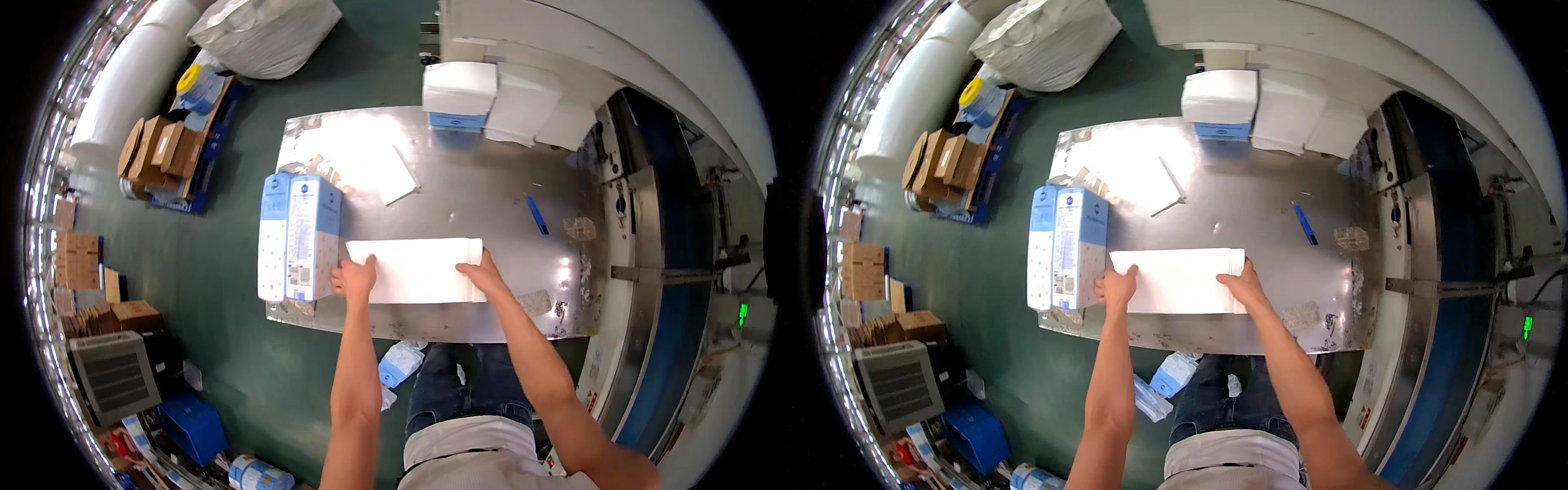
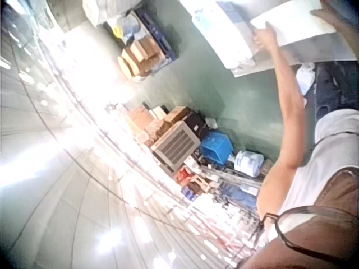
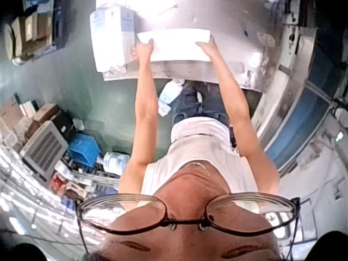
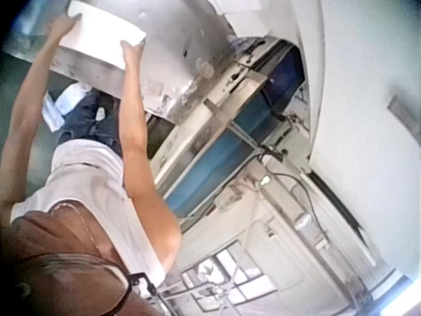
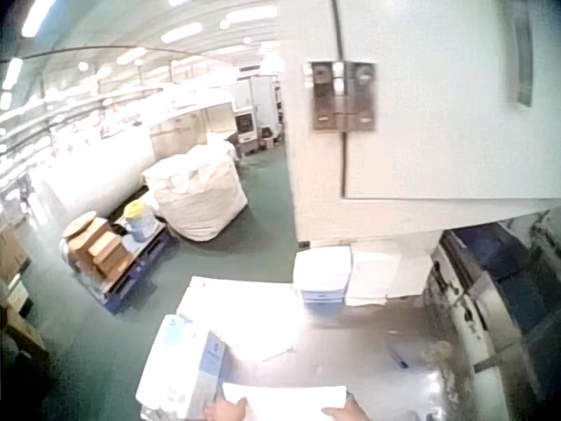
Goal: The person unpacks multiple packages of white paper products on a metal table. They remove the blue and white plastic wrappers from each stack, place the stacks on the table, and then gather the discarded wrappers into a pile on the floor.
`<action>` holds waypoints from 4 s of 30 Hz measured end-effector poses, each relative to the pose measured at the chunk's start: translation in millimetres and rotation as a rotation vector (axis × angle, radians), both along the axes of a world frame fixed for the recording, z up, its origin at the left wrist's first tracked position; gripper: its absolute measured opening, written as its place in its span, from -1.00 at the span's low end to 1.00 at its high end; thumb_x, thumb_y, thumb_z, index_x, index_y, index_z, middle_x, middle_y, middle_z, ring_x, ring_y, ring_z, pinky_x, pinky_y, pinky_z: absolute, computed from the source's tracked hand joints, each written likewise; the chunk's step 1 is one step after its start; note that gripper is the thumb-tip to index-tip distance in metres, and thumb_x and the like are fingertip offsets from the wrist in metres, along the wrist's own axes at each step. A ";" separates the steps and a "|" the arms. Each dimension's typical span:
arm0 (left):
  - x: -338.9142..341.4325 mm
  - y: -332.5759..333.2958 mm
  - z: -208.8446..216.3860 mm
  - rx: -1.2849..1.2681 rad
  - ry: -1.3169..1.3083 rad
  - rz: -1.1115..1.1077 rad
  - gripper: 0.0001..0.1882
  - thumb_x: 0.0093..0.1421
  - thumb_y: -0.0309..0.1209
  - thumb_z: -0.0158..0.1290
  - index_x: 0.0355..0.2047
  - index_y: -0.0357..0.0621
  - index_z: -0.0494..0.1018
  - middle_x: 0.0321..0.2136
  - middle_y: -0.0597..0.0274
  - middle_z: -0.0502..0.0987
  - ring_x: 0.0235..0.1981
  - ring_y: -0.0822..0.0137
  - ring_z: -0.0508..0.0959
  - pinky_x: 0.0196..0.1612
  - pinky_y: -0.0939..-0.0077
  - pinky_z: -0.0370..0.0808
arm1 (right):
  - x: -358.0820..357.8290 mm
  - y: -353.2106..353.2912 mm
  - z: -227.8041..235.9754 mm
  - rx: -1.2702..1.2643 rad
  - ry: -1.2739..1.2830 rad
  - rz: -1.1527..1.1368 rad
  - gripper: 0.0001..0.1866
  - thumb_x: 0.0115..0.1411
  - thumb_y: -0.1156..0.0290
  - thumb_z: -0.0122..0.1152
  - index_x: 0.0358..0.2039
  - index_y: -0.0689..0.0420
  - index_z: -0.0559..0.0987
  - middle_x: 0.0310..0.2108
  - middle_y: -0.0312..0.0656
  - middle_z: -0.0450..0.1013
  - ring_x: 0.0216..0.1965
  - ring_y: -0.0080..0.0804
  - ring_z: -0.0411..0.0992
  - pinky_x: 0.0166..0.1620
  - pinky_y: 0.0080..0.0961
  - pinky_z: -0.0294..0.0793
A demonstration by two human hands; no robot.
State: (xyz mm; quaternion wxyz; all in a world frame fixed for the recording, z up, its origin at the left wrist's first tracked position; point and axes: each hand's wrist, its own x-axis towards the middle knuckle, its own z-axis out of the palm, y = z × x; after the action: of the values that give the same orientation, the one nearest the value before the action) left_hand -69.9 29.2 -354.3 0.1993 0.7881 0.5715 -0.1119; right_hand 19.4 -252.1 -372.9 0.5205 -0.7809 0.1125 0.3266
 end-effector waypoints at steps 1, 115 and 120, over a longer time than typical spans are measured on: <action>-10.1 1.4 -6.9 -0.117 -0.040 -0.083 -0.19 0.09 0.10 0.29 0.08 -0.39 0.42 0.16 -0.32 0.37 0.22 -0.26 0.34 0.24 -0.18 0.26 | 5.7 -16.5 2.6 0.032 0.019 0.012 -0.17 0.02 0.38 0.42 0.28 0.38 0.29 0.15 0.12 0.48 0.16 -0.05 0.49 0.23 -0.30 0.44; -82.7 -494.1 124.6 -1.100 -0.128 -0.434 -0.67 0.39 -0.29 0.12 0.08 -0.10 0.39 -0.13 0.16 0.57 -0.23 0.22 0.61 -0.27 0.24 0.66 | -295.3 -557.1 188.2 -0.390 -0.735 -0.769 -0.87 0.21 0.45 0.27 -0.23 0.14 0.62 -0.33 -0.04 0.56 -0.29 -0.02 0.55 -0.24 -0.16 0.55; -57.8 -350.8 96.3 -0.689 -0.479 -0.481 -0.71 0.25 -0.45 0.17 -0.05 -0.29 0.45 -0.42 0.13 0.56 -0.58 0.43 0.53 -0.59 0.51 0.44 | -225.0 -420.0 215.9 -0.097 -0.794 -0.319 -0.86 0.21 0.44 0.30 -0.20 0.11 0.68 -0.31 -0.09 0.60 -0.32 -0.08 0.59 -0.26 -0.25 0.61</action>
State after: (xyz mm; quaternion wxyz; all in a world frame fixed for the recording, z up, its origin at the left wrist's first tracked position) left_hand -127.6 -321.6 -258.0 0.5430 0.7897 0.2409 -0.1530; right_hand -205.6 -672.2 -157.1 0.5303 -0.8422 0.0382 -0.0894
